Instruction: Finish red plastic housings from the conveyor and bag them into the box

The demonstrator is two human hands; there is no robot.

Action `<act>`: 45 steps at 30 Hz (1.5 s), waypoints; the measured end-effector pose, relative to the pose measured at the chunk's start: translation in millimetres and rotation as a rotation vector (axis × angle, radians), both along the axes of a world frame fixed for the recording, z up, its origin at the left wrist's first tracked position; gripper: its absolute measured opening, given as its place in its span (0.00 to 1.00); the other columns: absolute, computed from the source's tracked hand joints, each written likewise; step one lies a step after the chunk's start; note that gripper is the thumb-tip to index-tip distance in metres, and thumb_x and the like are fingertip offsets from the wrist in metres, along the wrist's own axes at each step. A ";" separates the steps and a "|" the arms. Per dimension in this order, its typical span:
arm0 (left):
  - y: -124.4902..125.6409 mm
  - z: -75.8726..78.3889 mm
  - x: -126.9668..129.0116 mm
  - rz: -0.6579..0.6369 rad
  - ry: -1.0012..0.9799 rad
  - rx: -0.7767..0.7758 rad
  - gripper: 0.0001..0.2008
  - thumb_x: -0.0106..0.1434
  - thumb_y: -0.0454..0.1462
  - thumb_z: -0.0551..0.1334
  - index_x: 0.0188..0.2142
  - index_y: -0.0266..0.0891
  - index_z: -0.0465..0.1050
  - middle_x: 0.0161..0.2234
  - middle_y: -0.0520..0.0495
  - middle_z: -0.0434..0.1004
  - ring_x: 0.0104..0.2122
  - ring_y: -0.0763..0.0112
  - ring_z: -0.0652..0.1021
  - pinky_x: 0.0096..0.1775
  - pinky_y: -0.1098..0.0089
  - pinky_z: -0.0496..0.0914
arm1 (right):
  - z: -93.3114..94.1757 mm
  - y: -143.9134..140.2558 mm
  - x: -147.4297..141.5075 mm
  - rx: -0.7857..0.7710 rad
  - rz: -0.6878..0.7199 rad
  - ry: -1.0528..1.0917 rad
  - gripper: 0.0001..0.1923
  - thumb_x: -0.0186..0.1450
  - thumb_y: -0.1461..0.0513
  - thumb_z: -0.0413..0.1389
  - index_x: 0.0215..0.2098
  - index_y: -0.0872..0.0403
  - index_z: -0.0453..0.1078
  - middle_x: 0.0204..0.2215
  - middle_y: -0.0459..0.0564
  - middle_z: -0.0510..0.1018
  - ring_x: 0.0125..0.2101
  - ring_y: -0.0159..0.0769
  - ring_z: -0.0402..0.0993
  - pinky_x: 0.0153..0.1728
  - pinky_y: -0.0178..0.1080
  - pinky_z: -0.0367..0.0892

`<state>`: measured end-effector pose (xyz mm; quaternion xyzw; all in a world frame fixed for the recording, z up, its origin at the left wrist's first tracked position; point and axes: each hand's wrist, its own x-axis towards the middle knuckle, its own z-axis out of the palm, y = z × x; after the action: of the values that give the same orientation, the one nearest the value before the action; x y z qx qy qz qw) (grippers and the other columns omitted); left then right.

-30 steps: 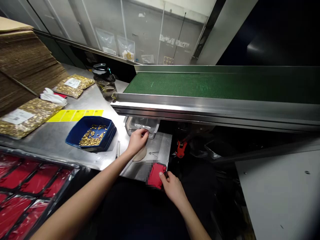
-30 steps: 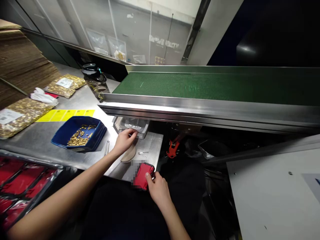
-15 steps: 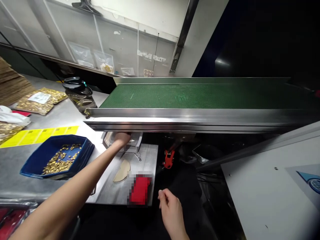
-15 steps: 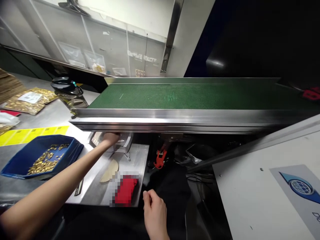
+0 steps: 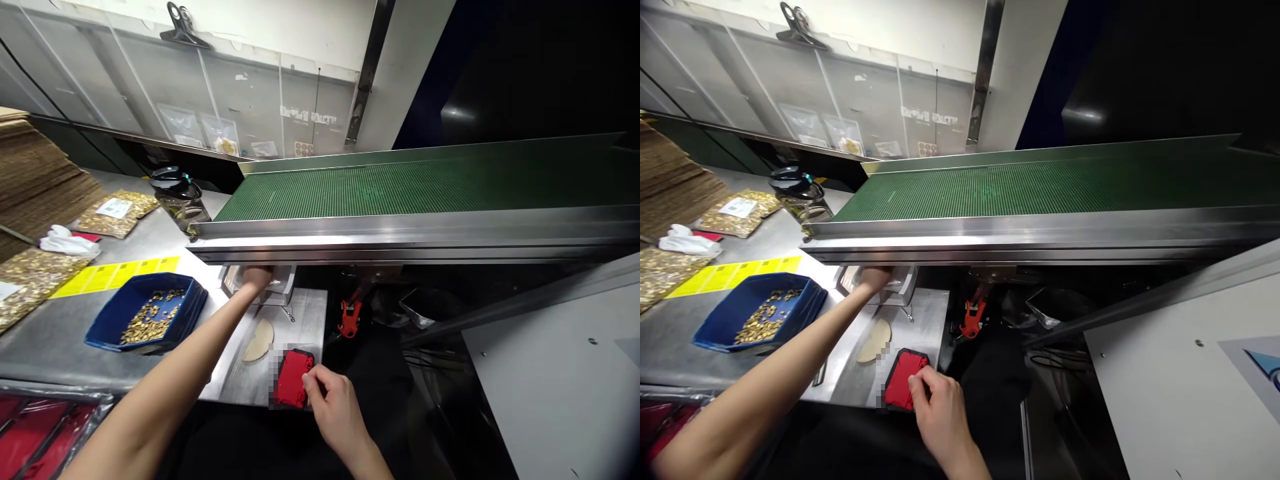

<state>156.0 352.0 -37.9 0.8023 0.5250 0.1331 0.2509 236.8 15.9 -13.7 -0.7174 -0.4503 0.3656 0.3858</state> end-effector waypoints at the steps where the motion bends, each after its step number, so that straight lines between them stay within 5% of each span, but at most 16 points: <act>1: -1.5 2.1 -0.9 0.007 -0.031 -0.009 0.17 0.69 0.45 0.64 0.51 0.36 0.74 0.48 0.43 0.78 0.46 0.60 0.80 0.47 0.57 0.77 | -2.6 -6.2 -1.5 -0.007 -0.004 0.032 0.23 0.74 0.48 0.48 0.28 0.51 0.70 0.22 0.45 0.74 0.24 0.33 0.69 0.27 0.34 0.57; 8: -59.3 16.0 -49.9 -0.013 -0.306 -0.091 0.18 0.68 0.49 0.61 0.35 0.37 0.78 0.36 0.44 0.83 0.40 0.61 0.80 0.46 0.62 0.72 | -7.6 -33.6 -8.6 -0.032 -0.137 0.169 0.23 0.75 0.47 0.48 0.28 0.51 0.68 0.21 0.45 0.72 0.24 0.33 0.69 0.27 0.34 0.59; 13: -110.7 45.3 -67.8 -0.023 -0.506 -0.226 0.25 0.65 0.56 0.60 0.36 0.36 0.80 0.32 0.44 0.83 0.34 0.62 0.80 0.38 0.66 0.73 | 28.3 40.3 -4.9 0.199 -0.126 0.000 0.11 0.72 0.54 0.52 0.39 0.51 0.72 0.35 0.49 0.79 0.36 0.37 0.75 0.39 0.36 0.67; 15: -130.2 58.7 -66.2 -0.098 -0.534 -0.318 0.25 0.64 0.56 0.61 0.36 0.36 0.81 0.30 0.43 0.83 0.31 0.62 0.80 0.36 0.66 0.75 | 36.7 75.1 -3.0 0.202 -0.029 -0.037 0.14 0.67 0.54 0.60 0.48 0.52 0.71 0.44 0.52 0.79 0.43 0.40 0.76 0.45 0.39 0.69; 18: -155.3 72.0 -67.6 -0.228 -0.568 -0.471 0.22 0.66 0.53 0.61 0.40 0.38 0.83 0.36 0.41 0.85 0.37 0.58 0.82 0.43 0.61 0.77 | 35.1 99.0 1.0 0.114 0.089 0.083 0.16 0.66 0.54 0.61 0.49 0.53 0.72 0.42 0.53 0.82 0.42 0.42 0.79 0.44 0.40 0.71; 23: -179.1 63.4 -79.4 -0.172 -0.649 -0.346 0.23 0.65 0.50 0.66 0.57 0.47 0.76 0.61 0.41 0.74 0.62 0.51 0.72 0.61 0.54 0.69 | 21.5 50.8 10.3 0.066 0.067 0.580 0.18 0.69 0.50 0.58 0.44 0.56 0.77 0.31 0.50 0.82 0.31 0.36 0.79 0.37 0.38 0.73; 25: -191.2 53.3 -77.4 -0.243 -0.698 -0.584 0.34 0.61 0.52 0.69 0.65 0.51 0.67 0.68 0.40 0.65 0.66 0.51 0.67 0.63 0.54 0.66 | 22.9 20.0 13.2 0.038 0.128 0.823 0.22 0.67 0.46 0.61 0.42 0.57 0.77 0.30 0.50 0.82 0.30 0.36 0.79 0.37 0.38 0.73; 27: -208.3 44.5 -70.7 -0.366 -0.737 -0.971 0.44 0.57 0.55 0.71 0.69 0.51 0.60 0.66 0.37 0.68 0.63 0.50 0.71 0.62 0.54 0.67 | 26.3 -6.7 16.1 0.028 0.170 0.992 0.24 0.64 0.44 0.63 0.40 0.57 0.78 0.32 0.52 0.83 0.30 0.36 0.79 0.37 0.39 0.74; 30: -233.2 37.3 -59.3 -0.408 -0.716 -1.272 0.35 0.56 0.53 0.74 0.60 0.45 0.72 0.49 0.40 0.80 0.47 0.57 0.80 0.50 0.61 0.72 | 27.8 -35.9 24.1 0.012 0.116 1.030 0.25 0.64 0.43 0.63 0.40 0.58 0.78 0.33 0.54 0.83 0.29 0.35 0.80 0.34 0.36 0.73; 33: -239.1 36.4 -53.6 -0.256 -0.627 -1.227 0.17 0.58 0.48 0.73 0.39 0.40 0.77 0.32 0.49 0.78 0.31 0.71 0.75 0.35 0.72 0.67 | 22.9 -57.0 37.1 -0.030 -0.056 0.856 0.24 0.67 0.45 0.61 0.40 0.58 0.79 0.34 0.55 0.84 0.29 0.34 0.80 0.31 0.33 0.70; 35: -232.0 37.6 -51.7 -0.237 -0.554 -1.174 0.16 0.59 0.48 0.72 0.33 0.39 0.74 0.29 0.52 0.74 0.28 0.74 0.71 0.31 0.73 0.63 | 17.9 -68.9 45.9 -0.062 -0.167 0.717 0.22 0.67 0.46 0.60 0.40 0.57 0.80 0.36 0.55 0.85 0.32 0.35 0.80 0.33 0.34 0.70; 38: -219.5 39.8 -47.4 -0.352 -0.431 -1.062 0.16 0.60 0.50 0.70 0.35 0.41 0.74 0.29 0.51 0.73 0.29 0.69 0.73 0.33 0.69 0.66 | 10.2 -82.2 53.8 -0.104 -0.210 0.631 0.21 0.66 0.46 0.62 0.41 0.55 0.81 0.37 0.55 0.85 0.36 0.39 0.81 0.38 0.37 0.71; 43: -238.4 45.4 -34.0 -0.205 -0.412 -0.213 0.15 0.61 0.48 0.68 0.44 0.47 0.73 0.43 0.44 0.75 0.46 0.53 0.76 0.48 0.57 0.70 | 2.6 -85.6 48.4 -0.053 -0.296 0.687 0.18 0.62 0.49 0.66 0.37 0.56 0.77 0.31 0.51 0.83 0.30 0.36 0.78 0.36 0.38 0.71; 45: -260.0 49.0 -27.2 -0.314 -0.437 -0.282 0.13 0.62 0.45 0.68 0.45 0.47 0.72 0.41 0.45 0.76 0.43 0.56 0.76 0.46 0.60 0.70 | 3.7 -82.3 41.9 -0.012 -0.281 0.646 0.17 0.63 0.49 0.66 0.36 0.55 0.76 0.29 0.48 0.81 0.29 0.35 0.76 0.35 0.37 0.70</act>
<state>128.8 92.0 11.1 0.7833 0.3415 0.1878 0.4843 278.7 -66.4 -9.9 -0.6221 -0.1997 0.5197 0.5506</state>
